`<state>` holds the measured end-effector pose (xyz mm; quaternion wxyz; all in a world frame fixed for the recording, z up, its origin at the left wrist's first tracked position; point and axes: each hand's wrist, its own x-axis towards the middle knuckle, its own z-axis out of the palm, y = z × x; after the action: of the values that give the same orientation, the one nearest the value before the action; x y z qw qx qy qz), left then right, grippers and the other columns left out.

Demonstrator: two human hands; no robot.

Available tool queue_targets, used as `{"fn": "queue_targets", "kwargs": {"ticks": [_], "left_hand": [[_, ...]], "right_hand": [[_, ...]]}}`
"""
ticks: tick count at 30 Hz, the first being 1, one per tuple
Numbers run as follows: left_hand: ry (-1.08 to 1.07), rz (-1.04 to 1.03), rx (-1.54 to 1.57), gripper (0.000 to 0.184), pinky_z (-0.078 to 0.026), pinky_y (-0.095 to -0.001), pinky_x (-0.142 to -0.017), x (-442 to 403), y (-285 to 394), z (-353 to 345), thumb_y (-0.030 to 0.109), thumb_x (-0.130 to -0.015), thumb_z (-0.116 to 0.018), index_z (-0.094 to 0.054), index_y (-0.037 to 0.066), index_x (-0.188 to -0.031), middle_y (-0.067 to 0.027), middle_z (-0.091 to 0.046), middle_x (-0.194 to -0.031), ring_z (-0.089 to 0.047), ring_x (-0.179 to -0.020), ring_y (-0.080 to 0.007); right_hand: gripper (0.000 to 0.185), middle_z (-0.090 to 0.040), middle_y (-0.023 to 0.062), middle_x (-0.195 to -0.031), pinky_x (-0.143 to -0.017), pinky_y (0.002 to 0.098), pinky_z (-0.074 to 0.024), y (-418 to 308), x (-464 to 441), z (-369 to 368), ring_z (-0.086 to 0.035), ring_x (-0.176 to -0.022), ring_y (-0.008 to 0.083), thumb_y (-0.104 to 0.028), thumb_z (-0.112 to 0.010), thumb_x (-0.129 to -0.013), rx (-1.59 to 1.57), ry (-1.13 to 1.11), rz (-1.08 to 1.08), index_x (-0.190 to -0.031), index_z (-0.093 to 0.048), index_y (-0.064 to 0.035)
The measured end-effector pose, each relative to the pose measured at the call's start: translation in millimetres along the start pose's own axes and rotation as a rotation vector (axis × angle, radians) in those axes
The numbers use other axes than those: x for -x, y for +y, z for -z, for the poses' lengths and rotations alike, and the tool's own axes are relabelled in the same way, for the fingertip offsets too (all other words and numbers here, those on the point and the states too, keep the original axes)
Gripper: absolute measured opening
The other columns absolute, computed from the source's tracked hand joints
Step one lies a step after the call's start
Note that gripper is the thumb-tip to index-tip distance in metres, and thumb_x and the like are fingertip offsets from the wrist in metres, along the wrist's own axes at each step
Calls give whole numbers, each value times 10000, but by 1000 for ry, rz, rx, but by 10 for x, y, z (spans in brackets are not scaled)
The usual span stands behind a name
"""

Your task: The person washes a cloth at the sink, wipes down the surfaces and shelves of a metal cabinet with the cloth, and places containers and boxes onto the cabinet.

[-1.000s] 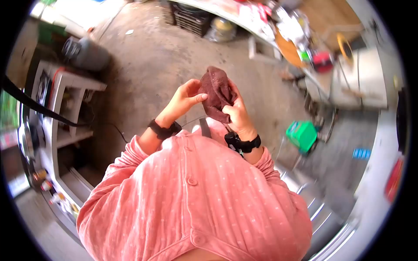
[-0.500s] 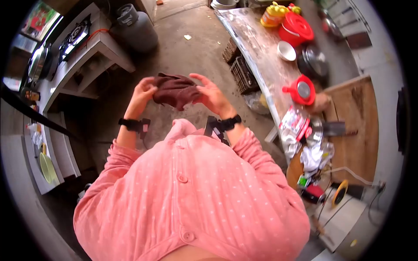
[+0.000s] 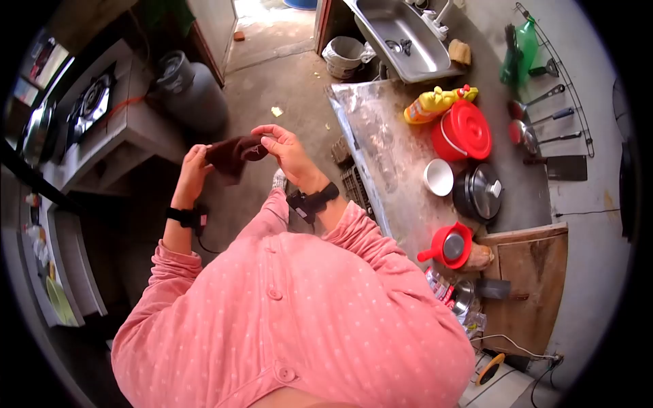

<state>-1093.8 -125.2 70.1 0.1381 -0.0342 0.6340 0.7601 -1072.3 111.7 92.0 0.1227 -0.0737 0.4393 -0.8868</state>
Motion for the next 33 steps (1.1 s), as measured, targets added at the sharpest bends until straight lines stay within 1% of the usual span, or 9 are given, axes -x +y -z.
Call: {"fn": "queue_targets", "kwargs": {"ticks": [3, 7, 9, 11, 15, 21, 27, 31, 33], "left_hand": [[-248, 207, 309, 203, -431, -354, -834, -724, 61, -197, 261, -898, -436, -461, 87, -1000, -49, -540, -1015, -526, -944, -176], [-455, -170, -350, 620, -421, -343, -851, -1455, 300, -894, 156, -779, -613, -264, 56, -1282, -66, -477, -1147, -478, -1050, -180], [-558, -162, -240, 499, -446, -297, -804, -1939, 485, -1299, 207, -800, -591, -376, 51, -1222, -42, -508, -1092, -512, -997, -162], [-522, 208, 242, 394, -468, -260, -735, -2343, 707, -1701, 275, -832, -539, -462, 58, -1152, -29, -528, -1038, -547, -918, -136], [-886, 74, 168, 375, -420, -319, -849, -3235, 1233, -2421, 312, -901, -382, -450, 65, -1175, -50, -537, -1125, -514, -1025, -175], [-908, 367, 567, 400, -370, -372, -932, -4506, 1273, -3380, 291, -921, -298, -428, 28, -1193, -97, -503, -1187, -482, -1090, -228], [-1099, 728, 749, 438, -340, -447, -954, -5239, 1297, -4220, 319, -909, -279, -427, -1, -1168, -152, -478, -1183, -458, -1101, -280], [-1145, 784, 585, 451, -386, -477, -886, -5720, 928, -4571, 342, -893, -280, -445, -6, -1127, -175, -492, -1130, -476, -1044, -325], [-1137, 890, 621, 428, -398, -464, -852, -5747, 917, -4708, 310, -891, -277, -449, -2, -1127, -167, -504, -1107, -491, -1012, -324]], "right_hand": [[200, -579, 82, -995, -794, 284, -468, -315, -555, 148, -570, -878, 155, -55, -449, -874, -205, -6, -25, -1062, -502, -10], [236, -566, 115, -1028, -816, 317, -475, -886, -1186, 277, -576, -910, 198, -68, -453, -878, -419, 14, 82, -1108, -478, -20], [262, -561, 121, -1037, -833, 316, -468, -1204, -1371, 335, -577, -908, 205, -73, -439, -884, -488, 22, 151, -1143, -452, -33], [299, -572, 104, -999, -798, 297, -476, -1588, -1491, 557, -572, -899, 177, -89, -463, -878, -453, 113, 181, -1167, -421, -24], [391, -606, 93, -896, -701, 226, -466, -2488, -1521, 1685, -581, -809, 128, -108, -511, -859, 719, 451, 205, -1213, -371, -18], [323, -617, 123, -902, -661, 289, -464, -3580, -1406, 3453, -599, -763, 190, -20, -501, -789, 966, 965, 98, -1111, -476, -36], [330, -554, 156, -1017, -740, 386, -459, -4089, -2007, 4695, -556, -883, 307, -11, -465, -779, 2137, 907, 95, -1105, -486, -63], [277, -532, 129, -1075, -772, 397, -456, -4191, -2513, 5205, -540, -942, 298, -38, -464, -784, 2204, 776, 63, -1054, -518, -68], [227, -528, 104, -1053, -770, 394, -464, -4109, -2650, 5598, -530, -963, 298, -59, -472, -774, 2402, 706, 422, -991, -534, -78]]}}
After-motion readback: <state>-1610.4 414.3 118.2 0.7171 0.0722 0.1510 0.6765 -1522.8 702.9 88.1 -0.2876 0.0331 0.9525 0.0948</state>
